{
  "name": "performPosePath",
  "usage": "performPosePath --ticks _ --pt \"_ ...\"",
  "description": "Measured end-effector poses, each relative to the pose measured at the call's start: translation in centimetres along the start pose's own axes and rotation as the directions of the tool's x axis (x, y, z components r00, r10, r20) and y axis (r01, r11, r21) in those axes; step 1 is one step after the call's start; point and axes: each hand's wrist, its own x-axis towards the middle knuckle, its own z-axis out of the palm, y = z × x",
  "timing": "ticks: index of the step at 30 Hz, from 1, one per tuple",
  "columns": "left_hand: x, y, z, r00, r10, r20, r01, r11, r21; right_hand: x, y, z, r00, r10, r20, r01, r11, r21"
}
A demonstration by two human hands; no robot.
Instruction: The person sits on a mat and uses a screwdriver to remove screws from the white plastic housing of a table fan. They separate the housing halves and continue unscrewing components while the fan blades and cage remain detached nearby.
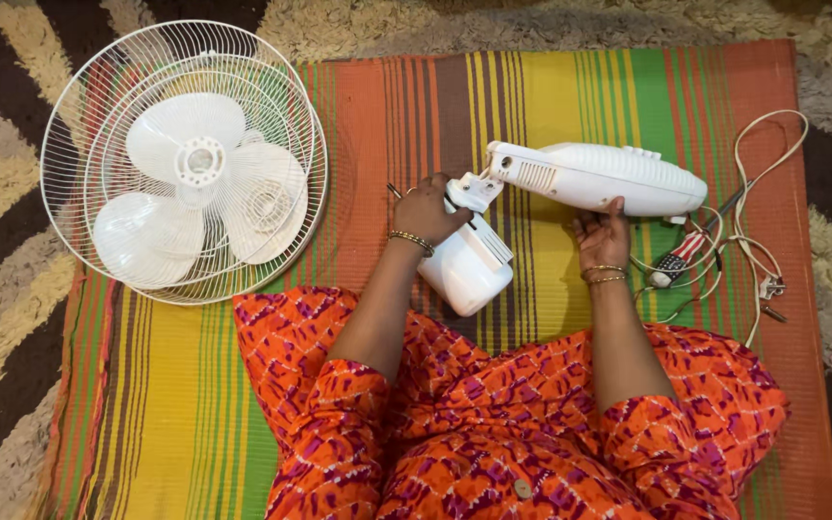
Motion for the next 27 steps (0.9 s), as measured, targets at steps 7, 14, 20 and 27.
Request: performPosePath --ticks 7,14,20,27 --pt "0.3 -1.6 0.5 0.988 0.146 -0.053 -0.149 0.988 -0.044 -0.7 -0.3 0.7 1.0 -0.006 -0.016 0.006 1.0 -0.013" --pt "-0.4 -3.1 1.0 0.983 -0.177 -0.036 0.174 0.981 -0.084 -2.2 2.2 0.5 0.993 -0.102 0.059 0.116 0.937 -0.328" --pt "0.8 -6.5 4.0 0.925 -0.337 -0.173 0.238 0.873 -0.427 -6.4 6.8 0.8 0.944 0.134 0.303 0.138 0.672 -0.728" --pt "2.7 -9.0 6.9 0.982 -0.148 -0.117 0.001 0.623 -0.782 -12.2 6.4 3.1 0.879 0.254 0.403 0.177 0.612 -0.771"
